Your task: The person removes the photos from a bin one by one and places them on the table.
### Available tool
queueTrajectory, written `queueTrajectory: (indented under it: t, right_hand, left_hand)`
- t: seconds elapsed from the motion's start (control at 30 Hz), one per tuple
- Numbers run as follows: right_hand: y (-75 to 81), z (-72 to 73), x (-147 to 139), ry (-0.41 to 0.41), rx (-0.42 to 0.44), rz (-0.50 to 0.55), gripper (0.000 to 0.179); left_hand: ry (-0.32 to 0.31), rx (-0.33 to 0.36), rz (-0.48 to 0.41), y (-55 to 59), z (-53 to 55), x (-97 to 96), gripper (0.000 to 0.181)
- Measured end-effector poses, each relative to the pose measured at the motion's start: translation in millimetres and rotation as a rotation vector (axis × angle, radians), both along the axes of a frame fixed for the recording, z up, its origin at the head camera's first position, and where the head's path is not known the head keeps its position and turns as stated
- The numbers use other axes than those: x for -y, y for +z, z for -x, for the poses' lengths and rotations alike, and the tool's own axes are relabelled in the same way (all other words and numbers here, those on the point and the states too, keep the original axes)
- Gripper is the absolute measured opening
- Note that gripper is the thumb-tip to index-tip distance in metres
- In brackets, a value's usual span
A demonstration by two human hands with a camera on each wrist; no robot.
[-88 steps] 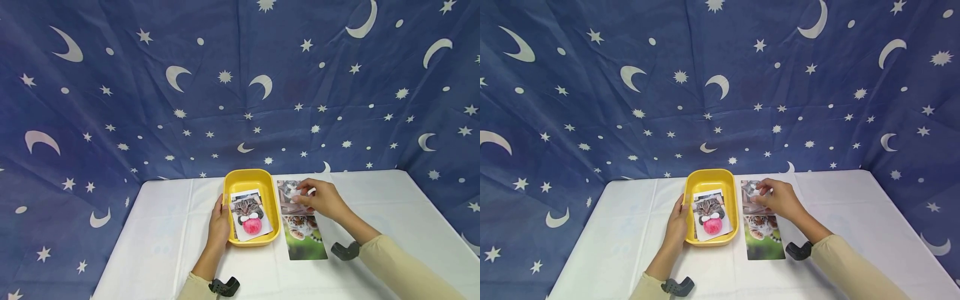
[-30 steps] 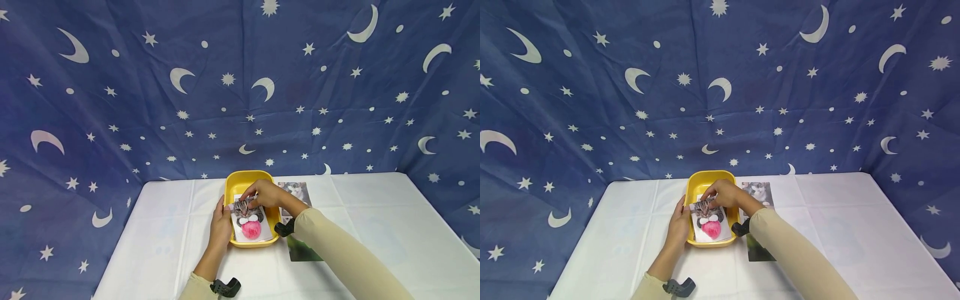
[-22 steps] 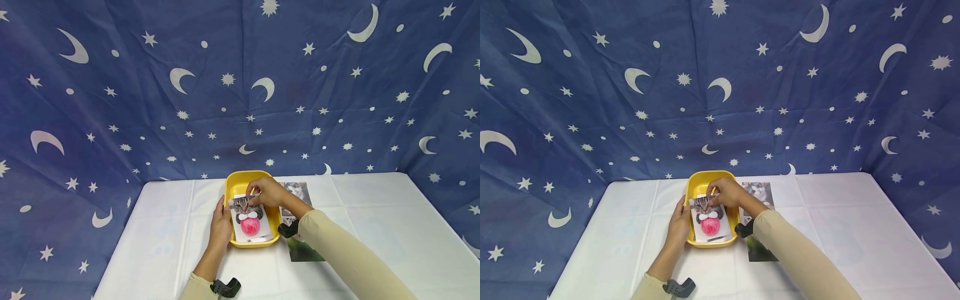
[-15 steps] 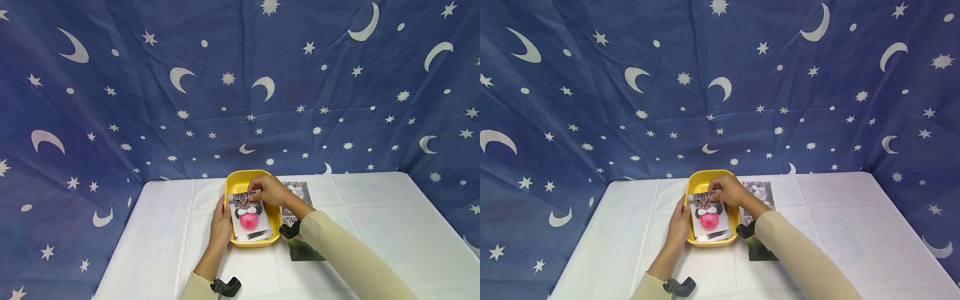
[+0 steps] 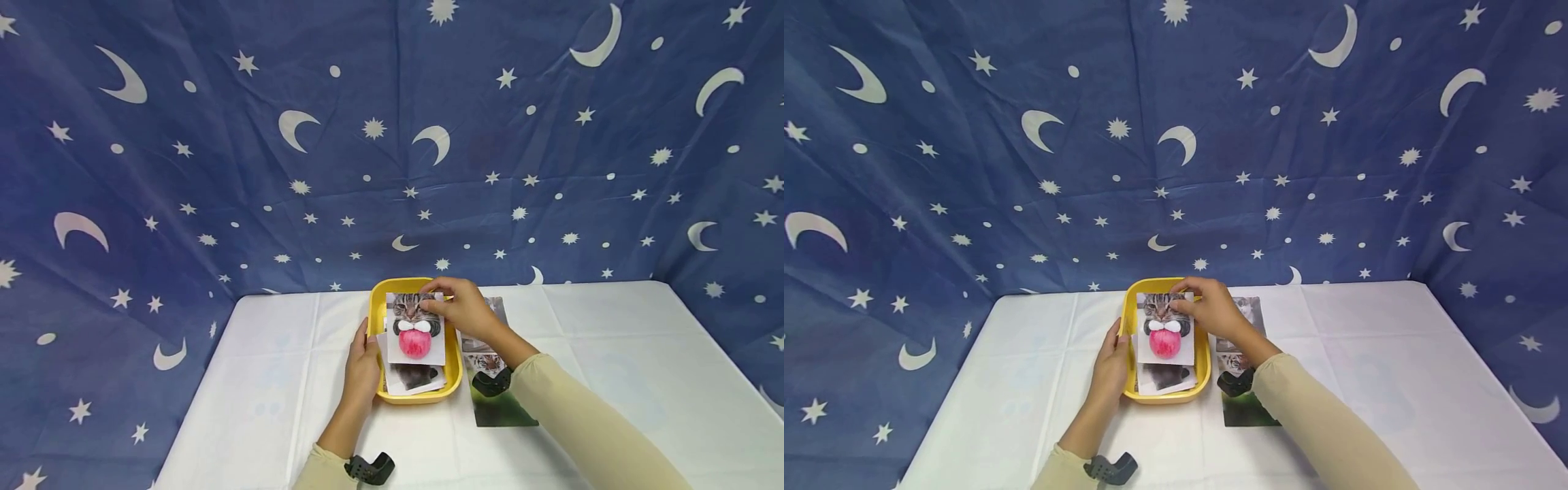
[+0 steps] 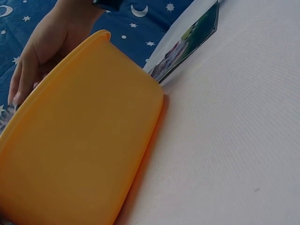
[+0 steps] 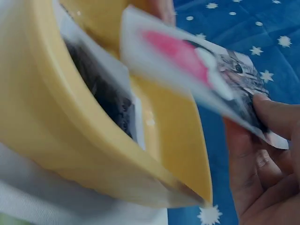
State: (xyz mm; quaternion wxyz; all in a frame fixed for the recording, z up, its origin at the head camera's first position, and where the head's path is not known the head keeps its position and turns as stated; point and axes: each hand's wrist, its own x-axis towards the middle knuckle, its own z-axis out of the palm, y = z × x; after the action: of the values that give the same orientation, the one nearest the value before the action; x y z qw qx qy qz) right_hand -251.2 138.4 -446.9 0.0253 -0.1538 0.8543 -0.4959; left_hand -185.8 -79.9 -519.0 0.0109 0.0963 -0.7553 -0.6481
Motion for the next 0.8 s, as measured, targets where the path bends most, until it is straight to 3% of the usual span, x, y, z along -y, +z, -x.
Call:
queueTrajectory:
  t: [0.2, 0.4, 0.63, 0.8]
  right_hand:
    - [8.7, -10.1, -31.6, -0.054, 0.064, 0.091, 0.031]
    - [13.3, -26.1, -85.2, -0.115, 0.062, 0.047, 0.036]
    - [3.0, -47.9, -147.5, -0.222, 0.063, -0.072, 0.046]
    - [-7.6, -66.2, -182.0, -0.231, 0.070, -0.138, 0.043]
  left_hand:
    - [-0.008, 0.001, 0.007, -1.3, 0.2, 1.3, 0.052]
    - [-0.021, 0.036, 0.004, 0.3, -1.0, -0.4, 0.052]
    - [-0.021, 0.053, 0.010, 3.0, -1.5, 0.8, 0.052]
    - [-0.026, 0.055, 0.008, 2.8, -2.0, 0.4, 0.052]
